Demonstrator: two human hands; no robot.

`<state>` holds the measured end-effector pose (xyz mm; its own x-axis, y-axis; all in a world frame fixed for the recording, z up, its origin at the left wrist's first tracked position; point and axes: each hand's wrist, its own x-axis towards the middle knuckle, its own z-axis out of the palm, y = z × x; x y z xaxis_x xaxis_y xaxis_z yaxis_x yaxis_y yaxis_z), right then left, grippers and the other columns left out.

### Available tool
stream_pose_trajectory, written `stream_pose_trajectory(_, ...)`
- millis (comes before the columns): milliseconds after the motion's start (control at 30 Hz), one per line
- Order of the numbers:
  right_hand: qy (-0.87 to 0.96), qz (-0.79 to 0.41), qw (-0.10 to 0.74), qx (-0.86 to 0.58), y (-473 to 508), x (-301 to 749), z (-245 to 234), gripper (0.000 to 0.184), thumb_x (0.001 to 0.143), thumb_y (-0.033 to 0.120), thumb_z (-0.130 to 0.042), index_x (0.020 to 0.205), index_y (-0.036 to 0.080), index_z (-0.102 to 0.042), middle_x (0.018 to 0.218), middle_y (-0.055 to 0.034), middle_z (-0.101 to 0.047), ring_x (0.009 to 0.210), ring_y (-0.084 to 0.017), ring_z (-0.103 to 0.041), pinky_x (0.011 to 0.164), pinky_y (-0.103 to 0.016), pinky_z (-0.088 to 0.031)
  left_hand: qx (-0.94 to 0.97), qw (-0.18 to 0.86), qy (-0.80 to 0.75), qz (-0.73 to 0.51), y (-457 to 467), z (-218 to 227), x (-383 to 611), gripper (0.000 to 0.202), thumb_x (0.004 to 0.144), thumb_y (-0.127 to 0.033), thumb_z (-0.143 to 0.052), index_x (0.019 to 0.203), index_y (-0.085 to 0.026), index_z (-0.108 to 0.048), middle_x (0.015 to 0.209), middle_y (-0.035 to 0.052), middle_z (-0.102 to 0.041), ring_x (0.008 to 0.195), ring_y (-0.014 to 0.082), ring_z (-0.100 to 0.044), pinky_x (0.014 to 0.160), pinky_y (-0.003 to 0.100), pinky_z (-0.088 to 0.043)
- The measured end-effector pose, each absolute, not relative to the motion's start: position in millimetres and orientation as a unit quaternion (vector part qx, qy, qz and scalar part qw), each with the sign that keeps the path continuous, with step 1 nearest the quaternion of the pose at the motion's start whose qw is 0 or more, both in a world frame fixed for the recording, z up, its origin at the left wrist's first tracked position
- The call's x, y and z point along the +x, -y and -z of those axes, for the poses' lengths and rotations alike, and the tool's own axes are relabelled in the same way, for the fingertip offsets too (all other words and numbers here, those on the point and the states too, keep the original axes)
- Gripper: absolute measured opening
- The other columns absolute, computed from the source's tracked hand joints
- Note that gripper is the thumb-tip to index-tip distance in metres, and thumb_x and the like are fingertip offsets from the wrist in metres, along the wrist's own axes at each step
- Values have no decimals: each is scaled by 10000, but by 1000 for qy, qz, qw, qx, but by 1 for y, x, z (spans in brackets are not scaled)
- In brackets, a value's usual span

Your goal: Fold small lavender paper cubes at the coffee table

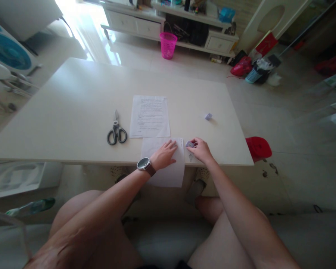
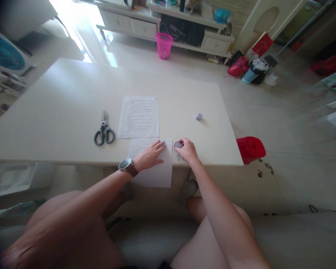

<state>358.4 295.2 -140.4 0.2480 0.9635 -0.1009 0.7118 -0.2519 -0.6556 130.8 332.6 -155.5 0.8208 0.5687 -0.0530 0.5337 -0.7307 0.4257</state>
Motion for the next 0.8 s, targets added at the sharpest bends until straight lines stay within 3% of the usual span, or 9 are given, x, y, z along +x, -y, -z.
stream_pose_trajectory(800,567,-251,222,-752,-296,357,152,249,679,305,-795,783,206,-592,843,-18,-671,761,-160,-580,708,-271,-449,928,207,-304,-55,-330,157,132,695,838,-338,-753,1426,-133,-446,1597,197,-359,1510,366,-283,1212,498,-313)
